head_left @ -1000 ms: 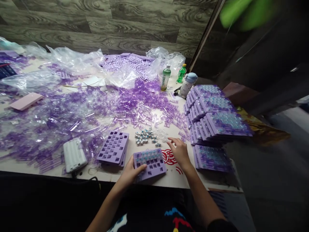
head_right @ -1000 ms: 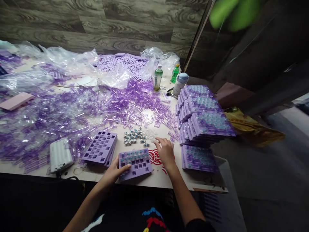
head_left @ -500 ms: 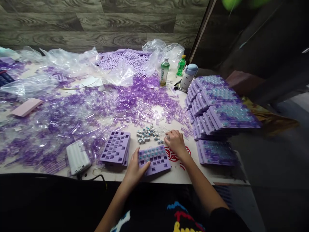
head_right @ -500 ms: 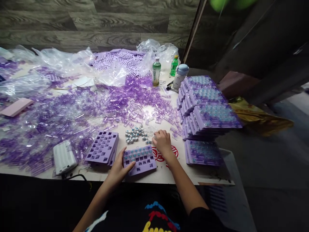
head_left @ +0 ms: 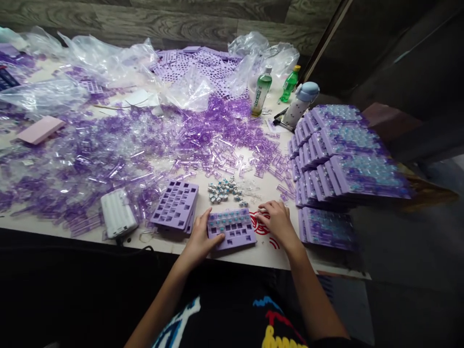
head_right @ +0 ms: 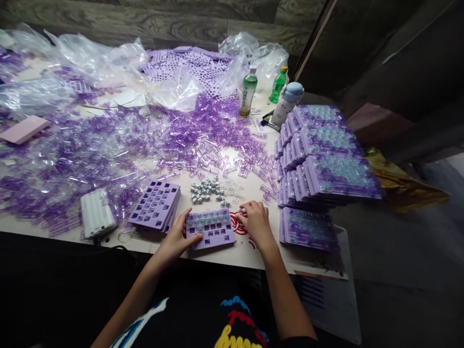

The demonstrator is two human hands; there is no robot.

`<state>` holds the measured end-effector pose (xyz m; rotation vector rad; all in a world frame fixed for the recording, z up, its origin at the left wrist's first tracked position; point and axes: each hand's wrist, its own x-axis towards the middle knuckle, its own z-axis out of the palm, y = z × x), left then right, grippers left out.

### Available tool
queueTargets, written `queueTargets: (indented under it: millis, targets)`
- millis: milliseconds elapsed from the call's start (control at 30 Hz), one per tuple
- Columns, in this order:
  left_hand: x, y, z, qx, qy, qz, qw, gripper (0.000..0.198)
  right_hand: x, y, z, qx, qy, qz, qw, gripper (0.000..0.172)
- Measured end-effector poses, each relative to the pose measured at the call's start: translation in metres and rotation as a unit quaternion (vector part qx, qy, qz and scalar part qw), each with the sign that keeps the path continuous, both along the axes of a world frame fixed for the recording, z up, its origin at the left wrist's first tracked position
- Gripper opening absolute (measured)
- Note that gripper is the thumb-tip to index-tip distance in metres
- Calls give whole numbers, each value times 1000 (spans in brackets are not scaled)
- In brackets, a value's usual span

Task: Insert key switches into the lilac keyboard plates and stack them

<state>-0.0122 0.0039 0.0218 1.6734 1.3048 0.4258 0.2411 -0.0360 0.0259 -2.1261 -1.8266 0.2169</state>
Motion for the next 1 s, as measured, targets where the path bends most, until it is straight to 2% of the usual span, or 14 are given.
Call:
queueTargets:
  millis: [167,267,333,500,600,767,900,1000]
  targets:
    - [1,-1,-6,47,29,32,998,73,-10,15,4,8,-46,64,997,30]
    - [2,0,-9,99,73,41,992,71,-16,26,5,13,-74,117,990,31]
    - [1,2,-9,132,95,27,986,68,-17,31,4,11,-83,142,986,27]
    - [-4,5,-10,171,85,-65,979,55,-7,38,3,3,-83,221,972,29]
    - [-8,3,-10,182,76,-79,977,53,-2,43,6,-7,-75,258,963,28]
    - [-10,-2,-18,170,46,-102,979,57,2,53,6,-25,-58,266,962,16]
    - [-5,1,-24,170,33,-123,977,68,6,52,2,26,-31,238,971,12]
    - [-6,2,-21,174,17,-121,977,68,2,41,11,92,66,195,974,13]
